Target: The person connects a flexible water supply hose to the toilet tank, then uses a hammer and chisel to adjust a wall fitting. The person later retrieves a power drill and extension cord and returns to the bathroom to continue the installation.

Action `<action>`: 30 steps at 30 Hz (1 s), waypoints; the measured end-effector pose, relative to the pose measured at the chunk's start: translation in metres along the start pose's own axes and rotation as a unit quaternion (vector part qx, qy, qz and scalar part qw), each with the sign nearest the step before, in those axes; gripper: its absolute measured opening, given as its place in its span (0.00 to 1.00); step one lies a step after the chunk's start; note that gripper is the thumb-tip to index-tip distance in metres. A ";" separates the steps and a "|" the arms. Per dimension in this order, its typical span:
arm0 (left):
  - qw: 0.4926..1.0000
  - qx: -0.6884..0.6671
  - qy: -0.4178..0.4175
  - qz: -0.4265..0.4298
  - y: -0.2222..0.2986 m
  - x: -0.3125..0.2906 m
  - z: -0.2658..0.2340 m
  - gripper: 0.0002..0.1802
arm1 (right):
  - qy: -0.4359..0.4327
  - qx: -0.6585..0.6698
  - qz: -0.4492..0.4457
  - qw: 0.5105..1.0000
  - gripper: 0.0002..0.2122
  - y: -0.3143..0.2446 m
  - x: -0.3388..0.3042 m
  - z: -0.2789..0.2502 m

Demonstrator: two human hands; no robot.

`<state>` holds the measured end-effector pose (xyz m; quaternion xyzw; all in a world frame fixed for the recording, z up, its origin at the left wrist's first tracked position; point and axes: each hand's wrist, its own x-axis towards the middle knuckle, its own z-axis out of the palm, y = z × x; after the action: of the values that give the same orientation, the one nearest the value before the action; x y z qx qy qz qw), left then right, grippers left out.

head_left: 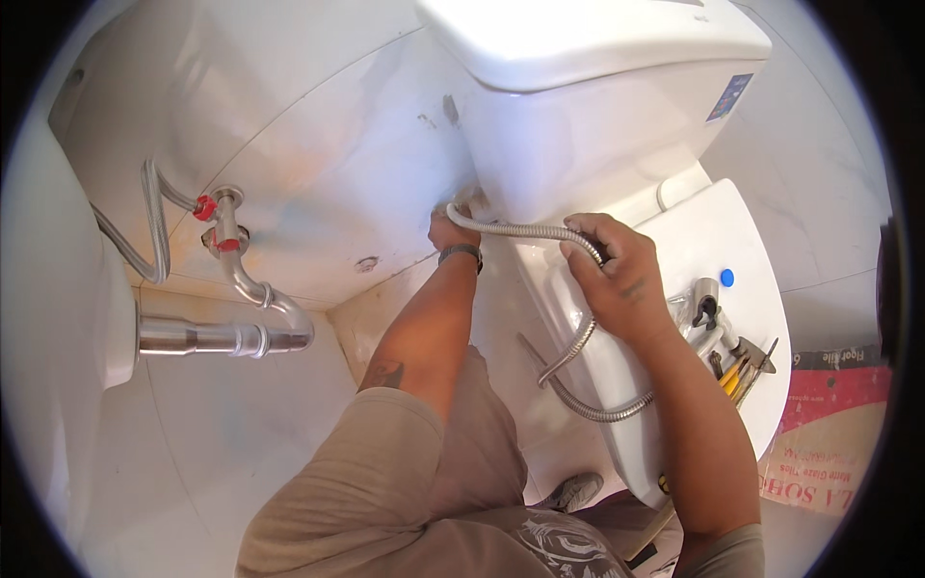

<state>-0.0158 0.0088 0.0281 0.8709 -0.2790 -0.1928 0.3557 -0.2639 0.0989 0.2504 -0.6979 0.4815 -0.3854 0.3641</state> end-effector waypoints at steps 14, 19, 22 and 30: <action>0.976 -0.003 0.014 0.217 -0.030 0.022 0.011 0.17 | -0.002 -0.014 -0.034 0.999 0.12 0.002 0.007 -0.003; 0.996 -0.073 0.021 0.051 -0.020 0.015 0.019 0.21 | 0.003 -0.016 -0.044 0.999 0.12 0.003 0.007 -0.003; 0.995 -0.081 0.040 0.039 -0.018 0.012 0.020 0.20 | 0.000 -0.025 -0.040 0.999 0.11 0.003 0.007 -0.003; 0.991 -0.040 0.035 0.122 -0.020 0.023 0.019 0.13 | 0.000 -0.033 -0.043 0.999 0.12 0.003 0.007 -0.002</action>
<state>-0.0014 -0.0036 -0.0023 0.8217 -0.3628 -0.1283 0.4204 -0.2652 0.0910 0.2505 -0.7297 0.4637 -0.3845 0.3236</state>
